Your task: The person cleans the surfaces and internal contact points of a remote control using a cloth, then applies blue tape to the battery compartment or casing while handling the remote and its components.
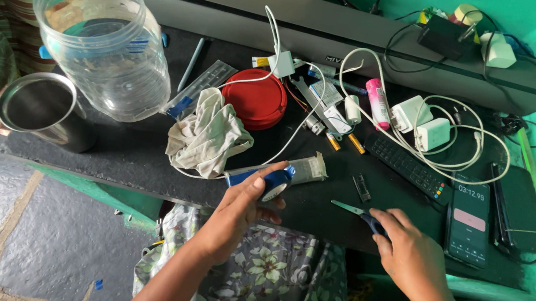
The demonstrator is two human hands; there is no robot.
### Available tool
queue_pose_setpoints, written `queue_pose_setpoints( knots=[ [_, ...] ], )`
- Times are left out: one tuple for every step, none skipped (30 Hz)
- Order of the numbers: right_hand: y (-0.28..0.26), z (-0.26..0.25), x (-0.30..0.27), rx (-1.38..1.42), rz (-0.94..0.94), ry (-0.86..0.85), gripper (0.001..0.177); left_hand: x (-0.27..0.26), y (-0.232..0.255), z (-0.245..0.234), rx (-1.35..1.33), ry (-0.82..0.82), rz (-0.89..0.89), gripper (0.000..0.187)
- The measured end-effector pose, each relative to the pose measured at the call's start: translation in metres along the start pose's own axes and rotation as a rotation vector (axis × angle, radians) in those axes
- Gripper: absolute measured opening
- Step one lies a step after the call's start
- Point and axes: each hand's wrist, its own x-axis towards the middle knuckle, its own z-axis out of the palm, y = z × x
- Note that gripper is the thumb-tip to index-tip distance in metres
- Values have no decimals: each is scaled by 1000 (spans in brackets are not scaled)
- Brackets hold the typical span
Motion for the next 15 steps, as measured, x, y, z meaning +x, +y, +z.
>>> queue_pose_setpoints(
  knots=[
    [1, -2, 0, 2, -5, 1, 41, 1, -1, 0, 2, 3, 3, 66],
    [2, -4, 0, 2, -7, -17, 39, 2, -3, 1, -43, 30, 5, 64],
    [1, -4, 0, 4, -10, -37, 37, 3, -4, 0, -88, 58, 7, 62],
    [-1, -4, 0, 7, -15, -38, 37, 2, -6, -1, -85, 63, 9, 62],
    [-2, -4, 0, -34, 33, -55, 39, 2, -6, -2, -63, 61, 33, 59],
    [-2, -3, 1, -75, 82, -71, 42, 1, -6, -3, -41, 59, 56, 56],
    [-2, -2, 2, -74, 80, -72, 42, 0, -6, -3, -40, 61, 57, 56],
    [-1, 0, 4, -126, 106, -94, 42, 0, -5, -2, -44, 53, 70, 51],
    [0, 3, 4, -177, 134, -116, 42, -2, -3, -2, -48, 44, 81, 47],
    [3, 4, 5, -176, 133, -117, 42, -3, -2, -1, -48, 46, 81, 47],
    [7, 4, 6, -167, 77, -96, 38, -4, 0, -1, -25, 55, 92, 44],
    [10, 5, 5, -158, 22, -74, 35, -5, 2, -1, -1, 64, 103, 41],
    [10, 6, 3, -157, 21, -74, 35, -6, 2, -1, -1, 64, 104, 41],
    [9, 7, 1, -24, 22, -118, 35, -7, 2, -1, 25, 53, 156, 38],
    [8, 9, -1, 108, 21, -162, 34, -7, 1, -1, 49, 43, 208, 36]
  ],
)
